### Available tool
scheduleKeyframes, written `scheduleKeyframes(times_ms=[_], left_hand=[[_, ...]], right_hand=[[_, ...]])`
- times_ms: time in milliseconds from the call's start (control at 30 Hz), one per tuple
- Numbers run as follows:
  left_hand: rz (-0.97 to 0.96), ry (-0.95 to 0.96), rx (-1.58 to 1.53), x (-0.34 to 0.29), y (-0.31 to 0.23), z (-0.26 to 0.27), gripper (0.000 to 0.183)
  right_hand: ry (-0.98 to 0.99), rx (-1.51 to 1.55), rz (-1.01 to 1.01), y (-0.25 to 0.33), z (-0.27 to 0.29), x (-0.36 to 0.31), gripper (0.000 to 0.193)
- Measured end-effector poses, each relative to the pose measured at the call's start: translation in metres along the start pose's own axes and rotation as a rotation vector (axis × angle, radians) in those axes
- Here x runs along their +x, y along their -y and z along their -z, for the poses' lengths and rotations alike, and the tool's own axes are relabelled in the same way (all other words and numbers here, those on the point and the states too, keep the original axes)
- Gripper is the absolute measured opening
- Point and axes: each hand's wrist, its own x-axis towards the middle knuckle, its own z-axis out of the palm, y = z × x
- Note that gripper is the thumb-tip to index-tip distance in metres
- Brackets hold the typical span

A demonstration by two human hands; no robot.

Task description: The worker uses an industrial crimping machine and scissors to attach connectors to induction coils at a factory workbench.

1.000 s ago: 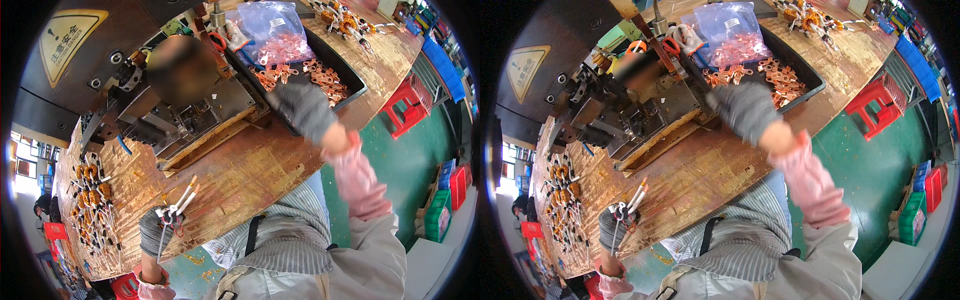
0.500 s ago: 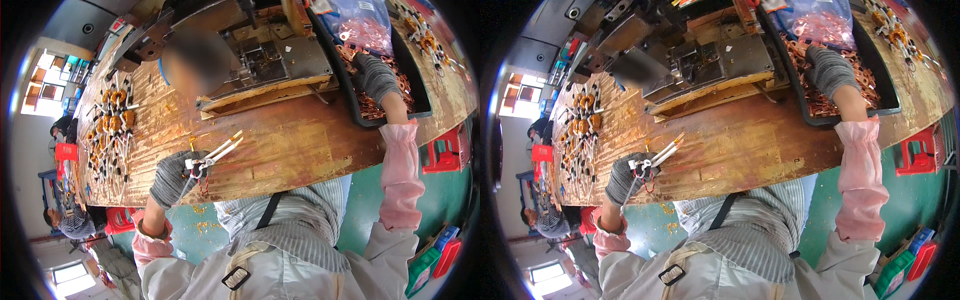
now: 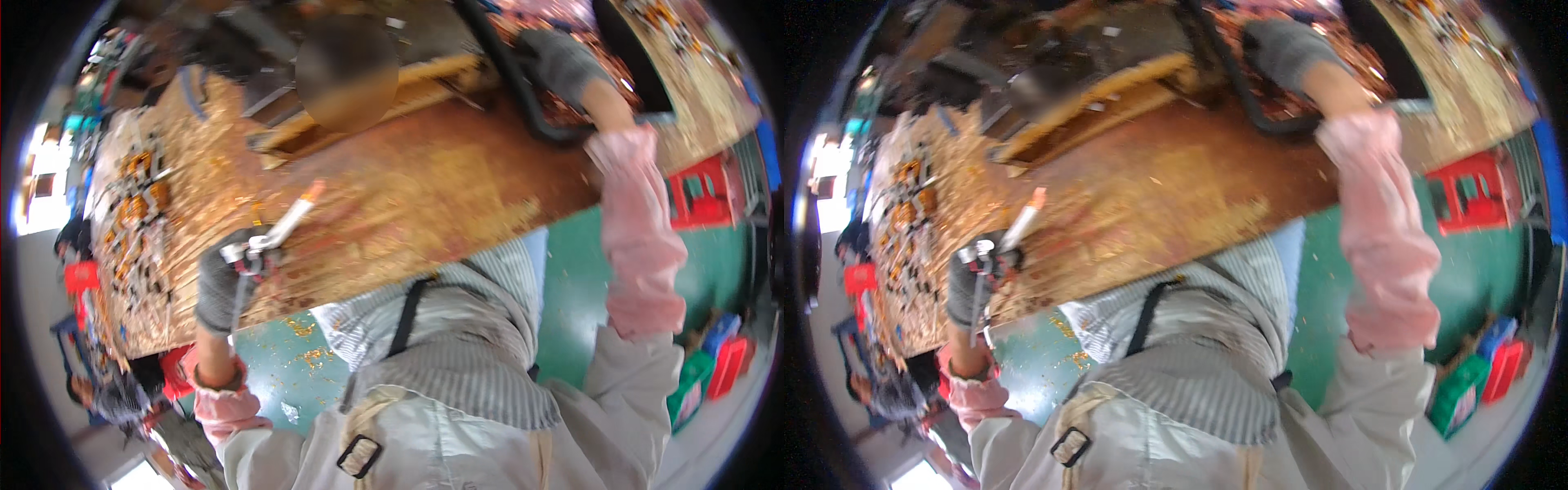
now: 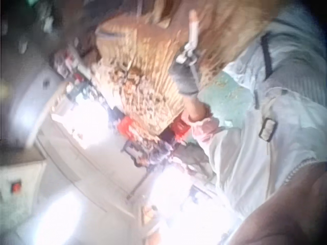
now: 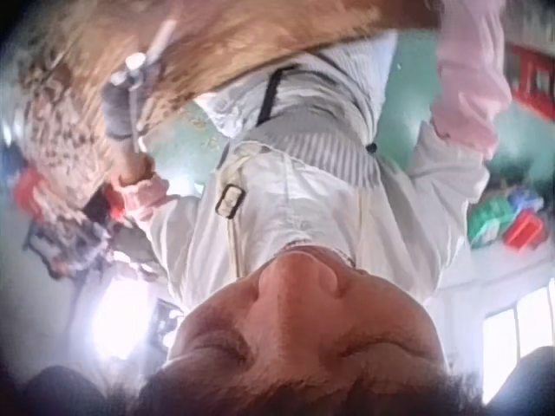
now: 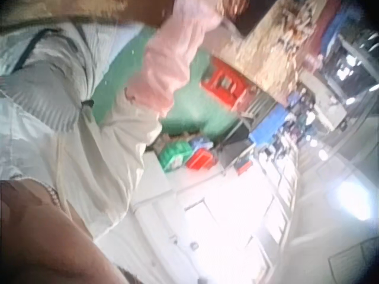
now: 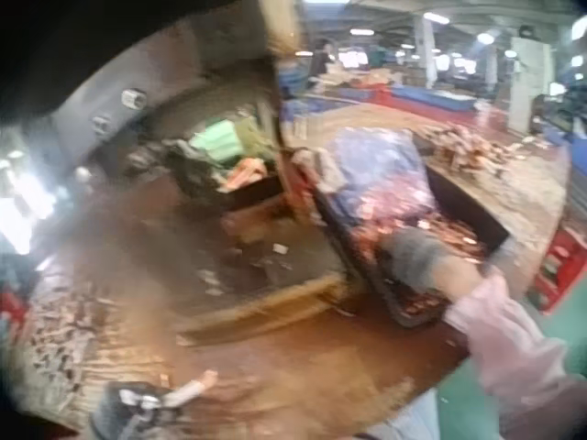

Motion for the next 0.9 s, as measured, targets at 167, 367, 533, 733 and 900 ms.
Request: scheduleKeyframes(times_ms=[167,367,533,733,900], left_hand=[[-0.142,0.037,0.640,0.003,-0.003,0.014,0.036],[-0.080,0.122,-0.026,0.003,0.005,0.015,0.036],[0.071,0.086,0.376,0.010,0.008,0.018,0.032],[-0.005,0.113,0.377,0.006,0.001,0.008,0.032],[-0.101,0.095,0.404,0.008,0.009,0.011,0.027]], right_hand=[[-0.085,-0.003,0.116,-0.006,-0.012,0.012,0.025],[-0.146,0.198,-0.050,-0.021,-0.012,0.026,0.020],[-0.258,-0.197,0.226,-0.025,-0.031,0.012,0.020],[-0.119,0.125,-0.033,-0.002,-0.002,0.000,0.027],[-0.027,0.059,-0.161,0.000,0.005,0.002,0.029]])
